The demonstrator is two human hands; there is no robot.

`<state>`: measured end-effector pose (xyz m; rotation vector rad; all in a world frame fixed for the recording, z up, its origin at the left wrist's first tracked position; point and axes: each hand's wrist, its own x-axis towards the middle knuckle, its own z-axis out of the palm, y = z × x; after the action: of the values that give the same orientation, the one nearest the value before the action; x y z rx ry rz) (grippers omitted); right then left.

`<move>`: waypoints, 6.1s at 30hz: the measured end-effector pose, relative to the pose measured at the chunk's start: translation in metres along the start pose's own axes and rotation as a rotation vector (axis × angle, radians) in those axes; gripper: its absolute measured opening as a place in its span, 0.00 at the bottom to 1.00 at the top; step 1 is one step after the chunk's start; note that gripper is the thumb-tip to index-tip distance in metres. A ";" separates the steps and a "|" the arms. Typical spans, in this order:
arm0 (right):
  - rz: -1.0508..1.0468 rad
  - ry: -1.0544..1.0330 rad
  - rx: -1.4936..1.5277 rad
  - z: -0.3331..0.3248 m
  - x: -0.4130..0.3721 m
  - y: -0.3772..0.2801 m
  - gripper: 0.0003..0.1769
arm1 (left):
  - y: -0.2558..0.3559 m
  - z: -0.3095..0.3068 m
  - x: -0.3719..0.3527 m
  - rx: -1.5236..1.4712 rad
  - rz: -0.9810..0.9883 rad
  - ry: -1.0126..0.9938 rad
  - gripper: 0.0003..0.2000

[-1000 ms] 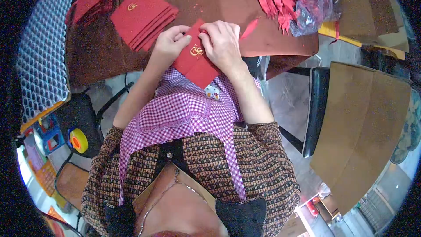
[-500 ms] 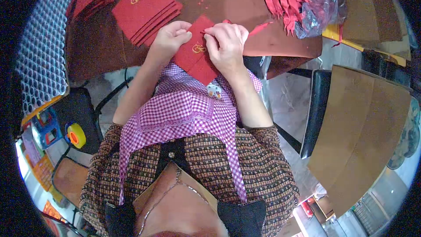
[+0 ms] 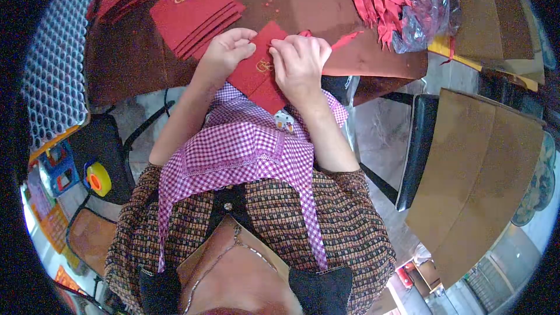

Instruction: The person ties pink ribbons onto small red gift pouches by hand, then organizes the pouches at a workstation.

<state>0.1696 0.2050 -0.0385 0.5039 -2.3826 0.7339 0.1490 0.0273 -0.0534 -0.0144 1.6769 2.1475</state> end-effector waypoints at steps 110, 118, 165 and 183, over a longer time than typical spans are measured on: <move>-0.085 -0.118 0.086 -0.002 0.011 -0.006 0.06 | 0.022 -0.008 -0.005 0.336 0.007 -0.146 0.14; 0.054 -0.359 0.402 -0.029 0.043 0.009 0.10 | 0.022 0.000 -0.004 0.648 0.107 -0.069 0.10; 0.221 -0.225 0.257 -0.034 0.049 0.071 0.06 | -0.001 0.004 -0.030 0.897 0.479 0.196 0.08; 0.544 0.077 0.418 -0.040 0.028 0.105 0.07 | 0.003 -0.021 -0.031 0.806 0.232 0.006 0.10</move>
<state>0.1128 0.3054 -0.0336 -0.0300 -2.3082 1.4793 0.1716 -0.0029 -0.0485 0.4184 2.5173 1.4520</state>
